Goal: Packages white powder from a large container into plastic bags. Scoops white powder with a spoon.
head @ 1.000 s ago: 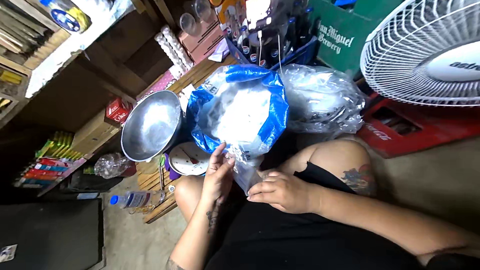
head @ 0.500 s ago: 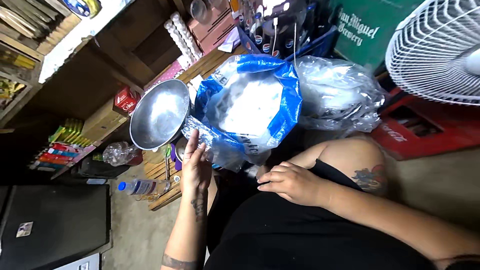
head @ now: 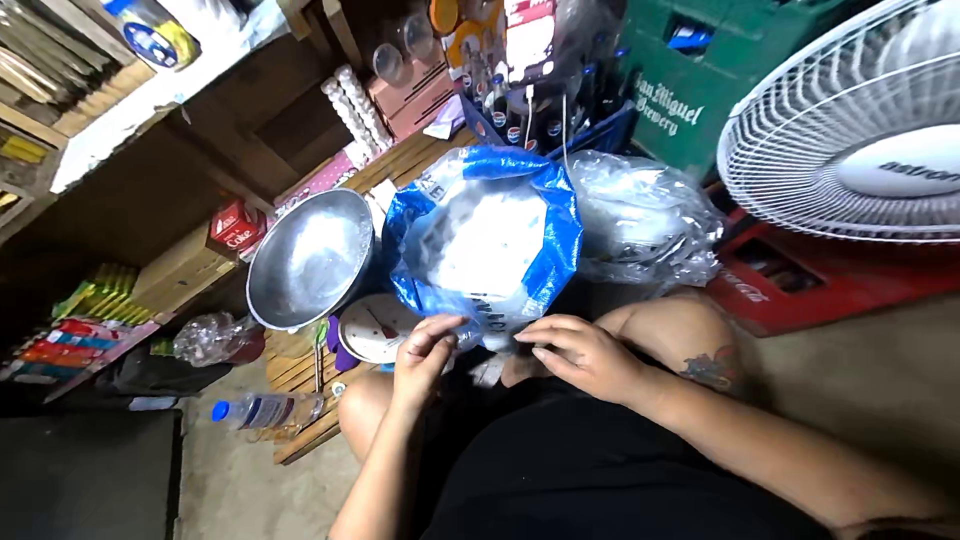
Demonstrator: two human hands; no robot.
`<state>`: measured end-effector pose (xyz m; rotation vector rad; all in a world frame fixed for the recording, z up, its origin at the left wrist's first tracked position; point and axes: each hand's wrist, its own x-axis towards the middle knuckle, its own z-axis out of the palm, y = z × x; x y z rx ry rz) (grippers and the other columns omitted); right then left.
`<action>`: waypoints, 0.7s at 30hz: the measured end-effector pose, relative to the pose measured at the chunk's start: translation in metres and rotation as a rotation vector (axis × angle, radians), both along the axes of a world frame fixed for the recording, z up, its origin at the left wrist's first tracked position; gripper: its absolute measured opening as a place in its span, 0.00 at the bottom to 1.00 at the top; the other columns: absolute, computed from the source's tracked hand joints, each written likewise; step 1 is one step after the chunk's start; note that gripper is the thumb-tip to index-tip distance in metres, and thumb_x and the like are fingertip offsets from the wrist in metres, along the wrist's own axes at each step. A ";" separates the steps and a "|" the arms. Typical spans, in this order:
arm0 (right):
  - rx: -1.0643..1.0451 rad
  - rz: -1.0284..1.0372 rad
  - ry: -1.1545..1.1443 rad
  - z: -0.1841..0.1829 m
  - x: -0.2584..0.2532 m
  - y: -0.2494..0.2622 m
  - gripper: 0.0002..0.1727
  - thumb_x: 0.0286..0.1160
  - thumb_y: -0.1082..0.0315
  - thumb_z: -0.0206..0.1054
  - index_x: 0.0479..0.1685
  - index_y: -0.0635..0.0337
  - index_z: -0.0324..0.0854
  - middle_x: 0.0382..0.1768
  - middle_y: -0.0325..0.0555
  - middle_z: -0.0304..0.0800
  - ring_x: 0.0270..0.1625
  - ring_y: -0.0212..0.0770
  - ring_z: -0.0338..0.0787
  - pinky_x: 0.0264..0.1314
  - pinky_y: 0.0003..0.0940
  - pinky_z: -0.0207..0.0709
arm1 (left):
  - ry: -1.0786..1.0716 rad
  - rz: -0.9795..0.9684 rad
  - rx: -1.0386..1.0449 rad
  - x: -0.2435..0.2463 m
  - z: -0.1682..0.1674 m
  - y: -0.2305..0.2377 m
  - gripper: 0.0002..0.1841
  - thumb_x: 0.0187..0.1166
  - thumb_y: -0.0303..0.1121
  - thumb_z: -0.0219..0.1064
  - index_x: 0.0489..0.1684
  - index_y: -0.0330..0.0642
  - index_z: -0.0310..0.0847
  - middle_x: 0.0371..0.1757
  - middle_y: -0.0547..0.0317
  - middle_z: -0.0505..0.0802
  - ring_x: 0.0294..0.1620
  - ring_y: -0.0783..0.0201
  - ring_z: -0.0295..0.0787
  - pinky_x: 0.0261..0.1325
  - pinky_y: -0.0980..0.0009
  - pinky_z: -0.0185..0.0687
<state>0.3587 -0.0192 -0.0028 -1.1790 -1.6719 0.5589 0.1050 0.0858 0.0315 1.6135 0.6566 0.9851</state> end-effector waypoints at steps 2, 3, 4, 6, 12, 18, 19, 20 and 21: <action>-0.059 -0.033 0.115 0.011 0.005 0.005 0.18 0.84 0.62 0.60 0.64 0.56 0.89 0.60 0.47 0.91 0.53 0.28 0.88 0.56 0.22 0.82 | 0.035 -0.079 0.059 0.006 0.001 0.004 0.15 0.78 0.20 0.60 0.54 0.38 0.92 0.58 0.59 0.94 0.56 0.68 0.90 0.59 0.68 0.87; -0.095 -0.029 0.186 0.016 0.008 0.007 0.18 0.85 0.62 0.60 0.65 0.58 0.88 0.61 0.46 0.90 0.52 0.26 0.88 0.55 0.21 0.82 | 0.050 -0.124 0.097 0.009 0.001 0.006 0.15 0.78 0.20 0.59 0.54 0.38 0.92 0.58 0.59 0.94 0.56 0.69 0.91 0.60 0.69 0.87; -0.128 -0.014 0.265 0.020 0.010 0.009 0.19 0.86 0.62 0.59 0.67 0.60 0.85 0.61 0.45 0.90 0.53 0.27 0.88 0.55 0.22 0.83 | 0.064 -0.180 0.155 0.012 0.000 0.009 0.16 0.79 0.20 0.59 0.54 0.39 0.93 0.58 0.59 0.95 0.57 0.69 0.90 0.62 0.69 0.87; -0.200 0.025 0.406 0.029 0.013 0.013 0.21 0.88 0.62 0.57 0.72 0.63 0.80 0.62 0.45 0.90 0.52 0.29 0.89 0.55 0.25 0.84 | 0.117 -0.291 0.324 0.016 -0.006 0.016 0.15 0.80 0.23 0.59 0.54 0.39 0.93 0.59 0.58 0.95 0.62 0.69 0.89 0.69 0.68 0.84; -0.362 0.068 0.363 0.029 -0.004 0.015 0.23 0.87 0.58 0.60 0.72 0.61 0.81 0.61 0.48 0.89 0.47 0.31 0.90 0.51 0.30 0.85 | 0.268 -0.333 0.597 0.013 -0.047 0.015 0.17 0.75 0.24 0.60 0.52 0.43 0.95 0.57 0.55 0.96 0.65 0.63 0.90 0.73 0.64 0.82; -0.440 0.053 0.107 0.016 -0.018 0.014 0.14 0.81 0.62 0.67 0.55 0.61 0.92 0.51 0.51 0.91 0.45 0.34 0.88 0.52 0.30 0.82 | 0.294 -0.329 0.700 -0.001 -0.068 0.015 0.19 0.75 0.23 0.59 0.54 0.48 0.95 0.60 0.61 0.96 0.64 0.64 0.92 0.70 0.62 0.86; -0.450 0.046 0.079 0.016 -0.019 0.015 0.14 0.81 0.63 0.67 0.55 0.61 0.92 0.52 0.52 0.91 0.47 0.35 0.88 0.53 0.31 0.82 | 0.292 -0.318 0.704 -0.003 -0.066 0.015 0.19 0.74 0.22 0.60 0.54 0.48 0.96 0.59 0.61 0.96 0.63 0.64 0.92 0.69 0.62 0.86; -0.457 0.039 0.053 0.016 -0.019 0.015 0.14 0.81 0.63 0.68 0.55 0.61 0.92 0.53 0.53 0.91 0.48 0.36 0.88 0.54 0.31 0.82 | 0.290 -0.308 0.706 -0.004 -0.065 0.015 0.19 0.73 0.22 0.60 0.53 0.47 0.96 0.59 0.60 0.97 0.62 0.64 0.92 0.69 0.62 0.86; -0.458 0.034 0.026 0.017 -0.019 0.016 0.14 0.80 0.63 0.68 0.55 0.61 0.92 0.54 0.53 0.91 0.49 0.37 0.88 0.55 0.31 0.82 | 0.288 -0.298 0.708 -0.006 -0.065 0.016 0.19 0.73 0.21 0.60 0.53 0.47 0.96 0.58 0.60 0.97 0.62 0.63 0.93 0.69 0.61 0.86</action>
